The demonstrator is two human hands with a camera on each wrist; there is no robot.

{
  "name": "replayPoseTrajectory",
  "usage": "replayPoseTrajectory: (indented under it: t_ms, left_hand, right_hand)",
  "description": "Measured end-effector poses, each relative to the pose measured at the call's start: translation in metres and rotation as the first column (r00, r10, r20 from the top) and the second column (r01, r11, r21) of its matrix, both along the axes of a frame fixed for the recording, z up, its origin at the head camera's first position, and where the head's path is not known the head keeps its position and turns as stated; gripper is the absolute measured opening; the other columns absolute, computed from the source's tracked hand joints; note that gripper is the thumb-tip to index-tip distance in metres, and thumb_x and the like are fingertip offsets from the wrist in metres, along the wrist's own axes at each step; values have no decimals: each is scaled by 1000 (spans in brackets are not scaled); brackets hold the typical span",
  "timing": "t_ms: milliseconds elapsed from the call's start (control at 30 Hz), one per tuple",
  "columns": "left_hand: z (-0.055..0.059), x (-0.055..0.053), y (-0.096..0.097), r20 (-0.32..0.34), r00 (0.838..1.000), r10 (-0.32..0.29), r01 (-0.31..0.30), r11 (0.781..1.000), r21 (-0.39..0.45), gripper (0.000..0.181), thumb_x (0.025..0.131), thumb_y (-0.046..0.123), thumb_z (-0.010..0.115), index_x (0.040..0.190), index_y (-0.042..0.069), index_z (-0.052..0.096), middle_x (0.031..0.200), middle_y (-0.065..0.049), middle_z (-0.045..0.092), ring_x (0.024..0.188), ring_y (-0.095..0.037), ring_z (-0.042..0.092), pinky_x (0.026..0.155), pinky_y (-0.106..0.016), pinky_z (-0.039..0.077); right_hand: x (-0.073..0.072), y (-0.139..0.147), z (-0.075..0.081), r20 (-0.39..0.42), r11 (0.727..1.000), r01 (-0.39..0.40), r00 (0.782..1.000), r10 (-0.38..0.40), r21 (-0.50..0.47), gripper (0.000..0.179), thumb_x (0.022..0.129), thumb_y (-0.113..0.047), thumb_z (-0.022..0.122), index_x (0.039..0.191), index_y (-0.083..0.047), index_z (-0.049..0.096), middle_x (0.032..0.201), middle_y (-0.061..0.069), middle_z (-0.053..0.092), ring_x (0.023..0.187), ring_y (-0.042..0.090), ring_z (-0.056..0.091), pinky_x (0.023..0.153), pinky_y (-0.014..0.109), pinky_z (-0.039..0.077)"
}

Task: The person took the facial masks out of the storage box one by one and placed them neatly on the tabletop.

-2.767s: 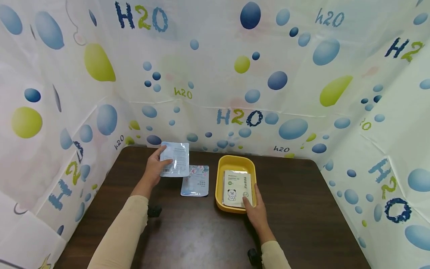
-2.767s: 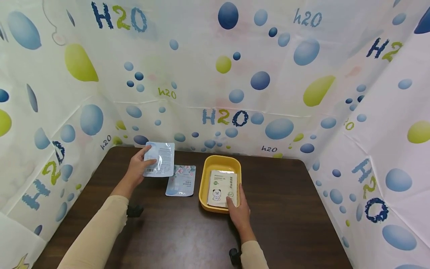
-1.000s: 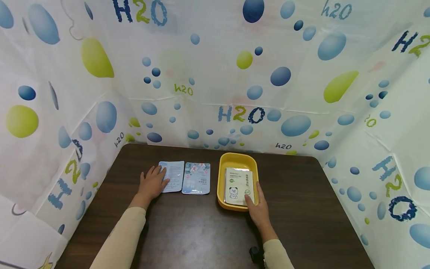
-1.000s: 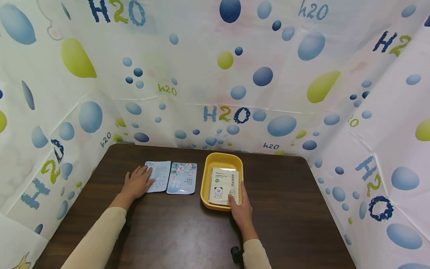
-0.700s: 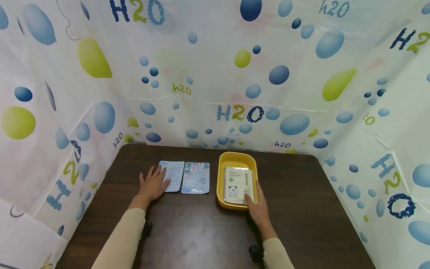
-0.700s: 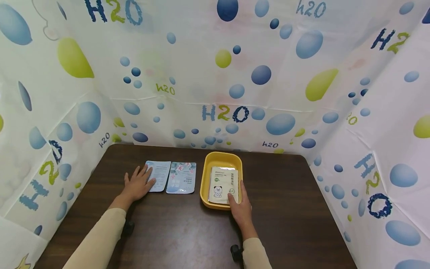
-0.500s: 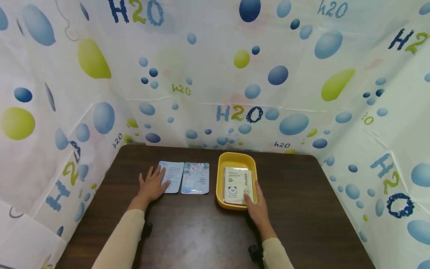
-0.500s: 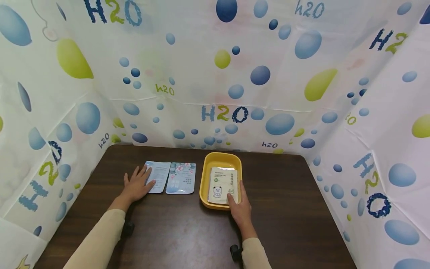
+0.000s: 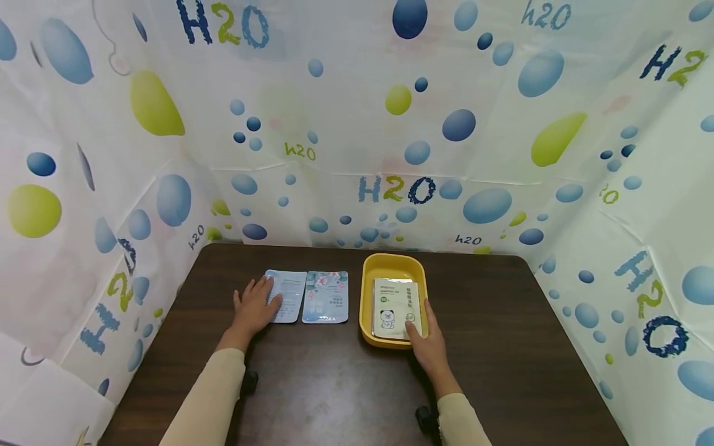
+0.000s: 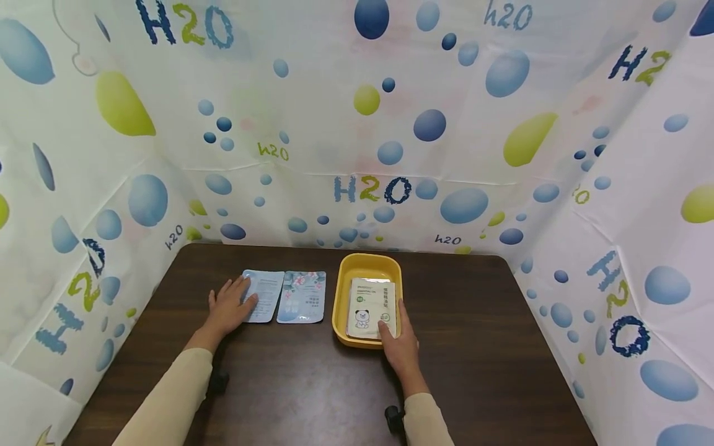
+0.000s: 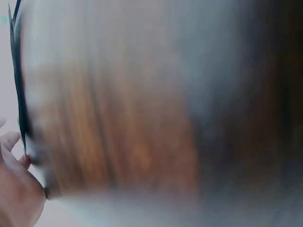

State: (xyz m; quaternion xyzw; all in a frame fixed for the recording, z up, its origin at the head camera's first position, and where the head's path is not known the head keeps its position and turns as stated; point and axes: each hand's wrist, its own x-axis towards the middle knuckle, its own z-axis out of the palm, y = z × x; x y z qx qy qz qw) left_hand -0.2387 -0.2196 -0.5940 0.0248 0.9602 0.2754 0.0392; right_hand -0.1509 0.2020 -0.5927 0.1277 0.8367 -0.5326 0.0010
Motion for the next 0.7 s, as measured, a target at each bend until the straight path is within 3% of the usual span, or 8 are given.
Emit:
replayPoseTrajectory:
  t_ms: [267,433,533,700]
  left_hand:
    - [7,-2,2,19,999,29,-28,1000,-12,69,105,39,45,160,2,27,167,-28,20,153,-53,11,118,-77,-3]
    - [18,-6,8,-31,999,42,-42,999,-2,67,106,36,43,160,0,25,167,-28,19,153,-53,11,119,-75,4]
    - [27,-13,15,-55,997,51,-48,997,56,68,107,38,43,161,1,23,168,-27,17,154,-51,12,122,-71,9]
    - [43,-20,26,-29,998,61,-54,979,199,70,108,40,42,164,6,17,171,-22,12,156,-47,12,124,-66,16]
  right_hand:
    - [2,1,2,-2,1000,4,1000,-4,11,81,99,-40,63,165,-33,17,169,13,27,155,40,26,124,64,22]
    - [2,2,2,3,1000,1,1000,-1,14,80,99,-41,63,165,-33,16,170,13,26,155,40,25,124,64,21]
    - [2,3,2,2,1000,-1,1000,1,18,80,100,-41,63,165,-34,16,170,14,25,155,41,25,124,64,20]
    - [1,3,2,11,1000,-11,1000,11,29,81,100,-44,62,165,-33,15,169,14,26,155,42,26,123,65,21]
